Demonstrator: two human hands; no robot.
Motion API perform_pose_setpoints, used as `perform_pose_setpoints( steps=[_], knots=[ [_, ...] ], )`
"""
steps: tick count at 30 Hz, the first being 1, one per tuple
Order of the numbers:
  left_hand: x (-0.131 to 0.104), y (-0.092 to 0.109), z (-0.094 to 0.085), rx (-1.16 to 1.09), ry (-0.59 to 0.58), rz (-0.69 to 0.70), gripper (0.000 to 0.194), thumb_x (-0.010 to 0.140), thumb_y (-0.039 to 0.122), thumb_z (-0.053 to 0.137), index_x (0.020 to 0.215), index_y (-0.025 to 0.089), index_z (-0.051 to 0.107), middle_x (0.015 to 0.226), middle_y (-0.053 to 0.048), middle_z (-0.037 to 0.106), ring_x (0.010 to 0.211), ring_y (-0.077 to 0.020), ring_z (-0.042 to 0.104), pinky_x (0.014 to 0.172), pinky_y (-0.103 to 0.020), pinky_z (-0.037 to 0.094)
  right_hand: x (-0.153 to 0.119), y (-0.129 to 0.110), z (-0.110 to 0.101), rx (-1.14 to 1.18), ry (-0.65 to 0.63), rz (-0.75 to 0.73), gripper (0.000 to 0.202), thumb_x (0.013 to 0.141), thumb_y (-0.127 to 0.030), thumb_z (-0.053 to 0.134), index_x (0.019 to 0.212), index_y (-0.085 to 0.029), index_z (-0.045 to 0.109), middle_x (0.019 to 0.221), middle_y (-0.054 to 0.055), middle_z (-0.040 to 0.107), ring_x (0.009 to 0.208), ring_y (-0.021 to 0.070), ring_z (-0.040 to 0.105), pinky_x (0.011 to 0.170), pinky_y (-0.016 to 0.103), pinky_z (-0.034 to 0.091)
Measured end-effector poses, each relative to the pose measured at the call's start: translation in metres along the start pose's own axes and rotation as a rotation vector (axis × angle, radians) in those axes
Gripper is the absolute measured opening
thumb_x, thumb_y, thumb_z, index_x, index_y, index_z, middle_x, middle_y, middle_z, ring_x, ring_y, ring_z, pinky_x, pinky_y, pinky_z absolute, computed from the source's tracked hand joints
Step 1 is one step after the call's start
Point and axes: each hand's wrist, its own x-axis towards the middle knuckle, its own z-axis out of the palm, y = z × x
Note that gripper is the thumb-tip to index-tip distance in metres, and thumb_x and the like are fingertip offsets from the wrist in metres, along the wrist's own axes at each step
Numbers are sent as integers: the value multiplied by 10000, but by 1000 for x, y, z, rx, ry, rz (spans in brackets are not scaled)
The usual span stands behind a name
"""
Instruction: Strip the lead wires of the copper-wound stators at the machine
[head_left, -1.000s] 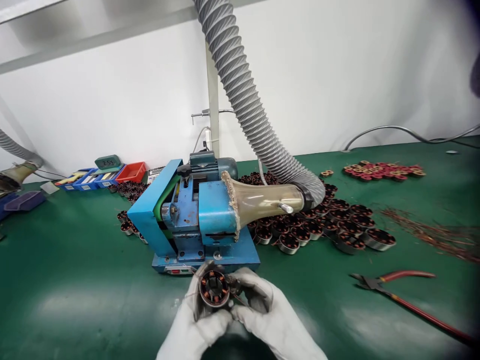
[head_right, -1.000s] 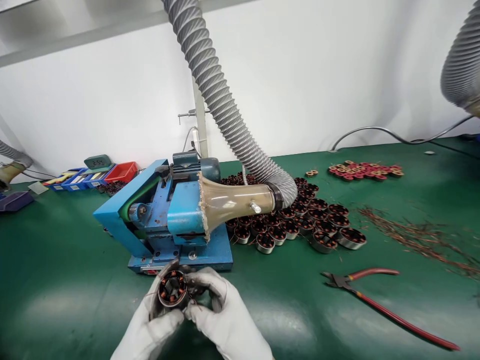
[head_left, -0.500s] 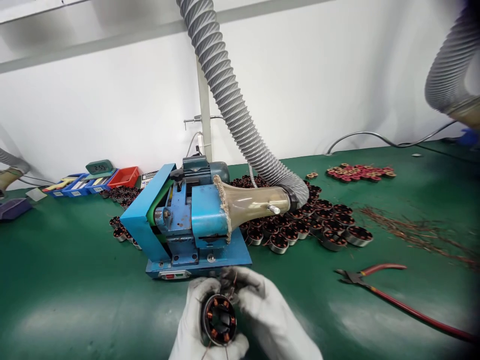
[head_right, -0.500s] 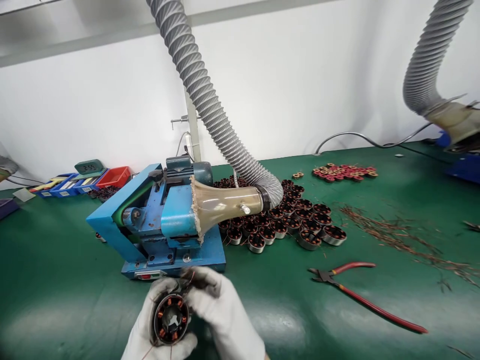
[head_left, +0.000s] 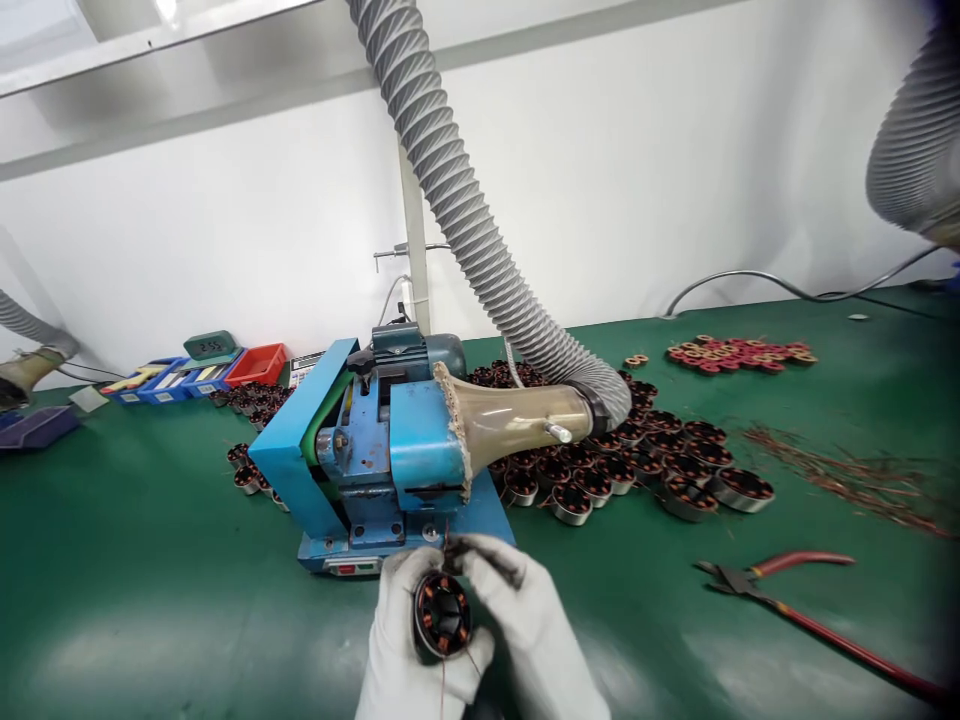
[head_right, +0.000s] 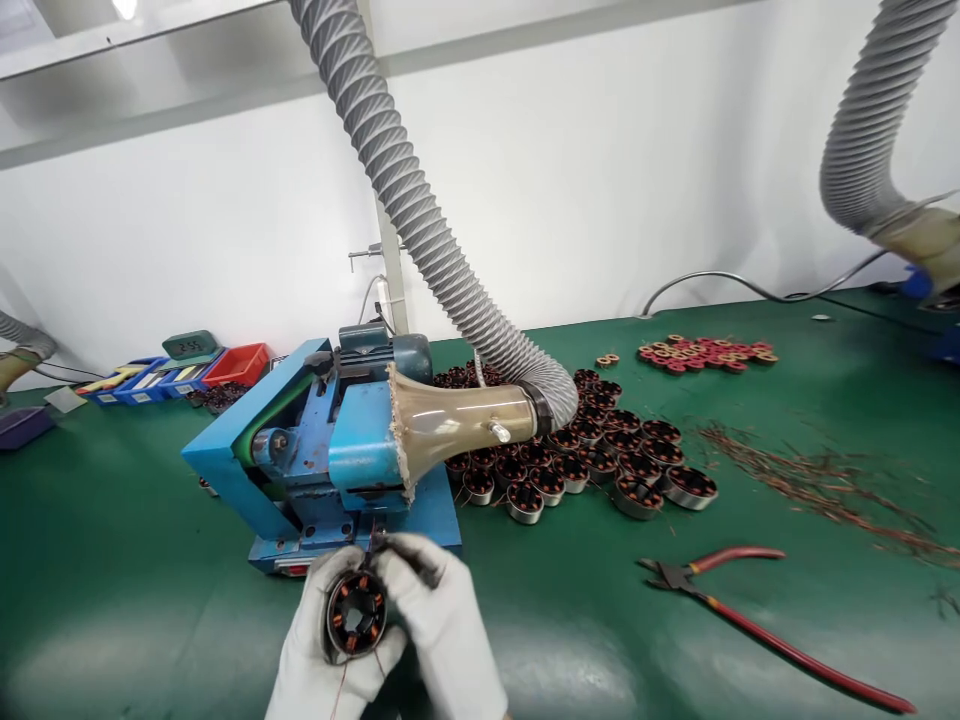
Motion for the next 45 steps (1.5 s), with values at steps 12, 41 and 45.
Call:
perform_pose_setpoints(
  steps=[12,41,45],
  knots=[
    [41,-8,14,-62,-100,-79,403,717,325,551,1091,206,459,1129,-111,517,1088,-260,518,973,-447,390,26,18,13,-189,-20,-88,222,702,-334,646,839,-170,701,884,81,685,867,243,615,825,364,466],
    [-1,5,-54,-1114,-152,-725,600,539,613,656,980,207,653,900,-88,684,627,-144,617,514,-234,477,-26,51,-12,-564,-98,-279,280,764,-430,573,920,-249,719,993,83,689,956,252,626,824,291,508],
    [0,3,-68,-1260,-145,-695,592,582,712,538,879,220,678,801,-61,668,587,-117,578,495,-214,438,-22,70,-7,-746,-235,-121,278,760,-427,557,847,-228,731,917,90,706,874,262,654,748,279,530]
  ],
)
